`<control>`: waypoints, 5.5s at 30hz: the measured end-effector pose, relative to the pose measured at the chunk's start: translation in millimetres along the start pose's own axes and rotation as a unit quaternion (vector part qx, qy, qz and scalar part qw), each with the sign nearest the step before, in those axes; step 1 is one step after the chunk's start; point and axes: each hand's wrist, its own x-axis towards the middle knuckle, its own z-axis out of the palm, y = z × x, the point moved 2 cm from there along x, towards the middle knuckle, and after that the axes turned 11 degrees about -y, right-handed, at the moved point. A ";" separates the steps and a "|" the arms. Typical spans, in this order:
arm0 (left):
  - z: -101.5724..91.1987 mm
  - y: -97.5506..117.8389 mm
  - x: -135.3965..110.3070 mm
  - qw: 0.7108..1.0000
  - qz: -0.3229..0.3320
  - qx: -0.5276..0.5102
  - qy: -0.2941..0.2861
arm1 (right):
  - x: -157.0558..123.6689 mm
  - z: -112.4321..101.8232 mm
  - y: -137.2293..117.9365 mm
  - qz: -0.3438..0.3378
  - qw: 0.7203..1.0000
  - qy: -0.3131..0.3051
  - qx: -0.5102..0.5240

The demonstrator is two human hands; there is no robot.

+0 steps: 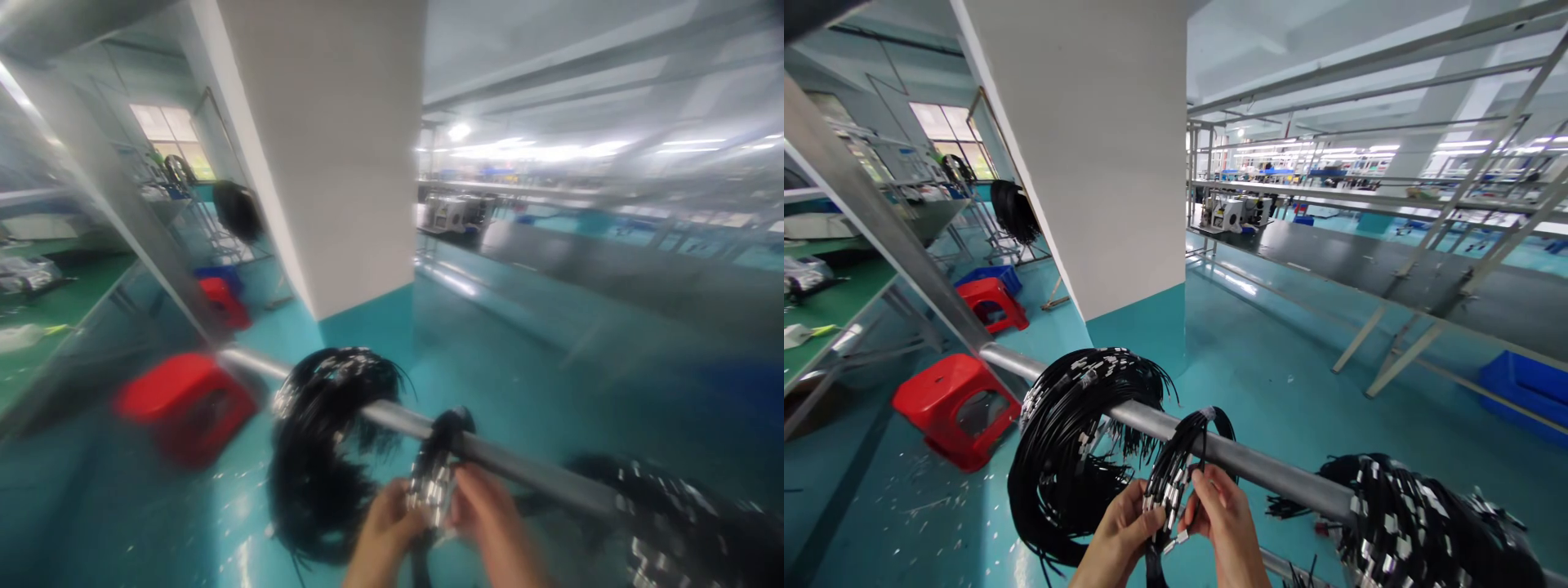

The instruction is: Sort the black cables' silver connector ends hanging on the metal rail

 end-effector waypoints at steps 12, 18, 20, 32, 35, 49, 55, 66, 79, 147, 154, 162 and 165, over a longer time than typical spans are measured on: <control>-1.0 -0.5 -1.6 0.998 -0.001 -0.042 0.043 | 2.2 -5.6 3.3 0.009 0.998 0.039 0.048; 4.8 3.4 -1.5 0.995 -0.009 -0.085 0.052 | 10.8 -23.4 17.8 -0.020 0.995 0.069 0.070; 3.6 2.6 -1.3 0.994 -0.014 -0.095 0.057 | 13.0 -27.2 23.0 -0.011 0.995 0.064 0.076; 7.5 5.0 0.1 0.994 0.004 -0.108 0.020 | 20.2 -7.2 23.7 0.013 0.999 0.002 0.049; 6.3 4.9 -0.9 0.992 0.000 -0.117 0.038 | 20.0 -5.7 20.5 -0.009 1.000 0.012 -0.015; 10.7 1.4 2.7 0.991 0.005 -0.134 -0.015 | 14.1 -11.8 17.1 0.034 0.990 -0.090 0.107; 6.5 -1.7 2.0 0.991 -0.006 -0.136 0.011 | 9.7 -7.0 4.2 0.058 0.989 -0.136 0.023; 5.3 -6.5 4.2 0.991 0.010 -0.136 -0.005 | 19.5 -15.9 28.2 0.058 0.991 -0.072 0.099; 13.1 6.5 -4.8 0.985 -0.004 -0.171 -0.015 | 6.9 -6.9 13.4 0.049 0.993 -0.053 0.090; 9.7 8.3 -5.6 0.987 0.008 -0.158 0.026 | 13.6 7.1 7.1 0.037 0.981 0.038 -0.189; 6.4 7.5 -3.2 0.986 0.008 -0.158 0.047 | 16.5 5.5 5.2 0.026 0.935 0.115 -0.336; -5.9 -1.4 -0.6 0.983 0.009 -0.180 0.019 | 9.3 0.0 13.6 0.010 0.995 0.018 -0.097; -5.9 -0.9 -0.5 0.984 0.004 -0.175 0.011 | 9.2 -2.9 16.0 0.022 0.999 -0.012 -0.029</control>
